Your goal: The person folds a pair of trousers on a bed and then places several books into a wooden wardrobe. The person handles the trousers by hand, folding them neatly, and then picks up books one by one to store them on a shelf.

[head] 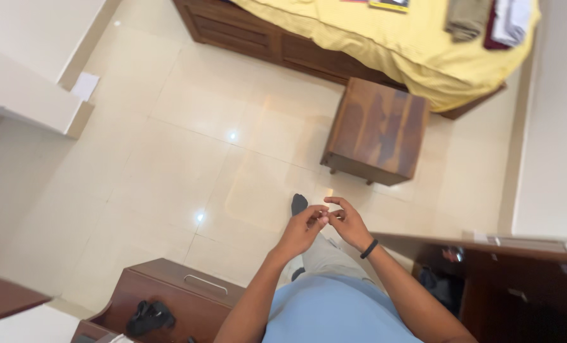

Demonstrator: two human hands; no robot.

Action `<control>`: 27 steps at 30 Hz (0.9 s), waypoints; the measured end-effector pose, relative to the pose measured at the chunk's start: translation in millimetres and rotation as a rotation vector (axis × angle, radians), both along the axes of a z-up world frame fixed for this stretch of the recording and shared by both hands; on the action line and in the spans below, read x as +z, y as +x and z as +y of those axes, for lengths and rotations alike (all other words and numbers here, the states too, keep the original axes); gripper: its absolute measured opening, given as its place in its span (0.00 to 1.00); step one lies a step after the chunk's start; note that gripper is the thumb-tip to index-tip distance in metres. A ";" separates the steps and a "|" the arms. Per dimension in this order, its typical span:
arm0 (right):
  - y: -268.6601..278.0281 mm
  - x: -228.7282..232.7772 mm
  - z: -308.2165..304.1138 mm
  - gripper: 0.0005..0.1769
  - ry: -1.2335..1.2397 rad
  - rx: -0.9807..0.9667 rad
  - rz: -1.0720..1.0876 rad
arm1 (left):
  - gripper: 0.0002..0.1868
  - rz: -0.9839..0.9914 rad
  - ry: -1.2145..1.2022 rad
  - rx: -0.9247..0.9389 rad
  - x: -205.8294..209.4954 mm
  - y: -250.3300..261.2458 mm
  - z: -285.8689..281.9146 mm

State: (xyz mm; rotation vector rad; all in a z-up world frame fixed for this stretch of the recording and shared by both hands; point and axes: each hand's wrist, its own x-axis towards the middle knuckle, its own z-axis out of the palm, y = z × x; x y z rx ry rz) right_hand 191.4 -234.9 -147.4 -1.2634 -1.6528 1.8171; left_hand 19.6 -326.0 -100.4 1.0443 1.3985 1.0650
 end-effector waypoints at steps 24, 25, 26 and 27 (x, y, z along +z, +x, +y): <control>-242.0 32.1 300.2 0.26 -0.250 0.331 0.163 | 0.19 0.100 0.202 0.216 -0.7 -213.3 290.3; -253.1 32.7 317.3 0.26 -0.228 0.343 0.174 | 0.18 0.127 0.234 0.201 -1.5 -226.9 302.5; -261.8 34.2 328.8 0.26 -0.217 0.354 0.184 | 0.17 0.081 0.216 0.182 -1.7 -239.7 312.0; -269.9 36.2 338.7 0.26 -0.207 0.364 0.194 | 0.16 0.035 0.198 0.163 -1.5 -253.0 322.4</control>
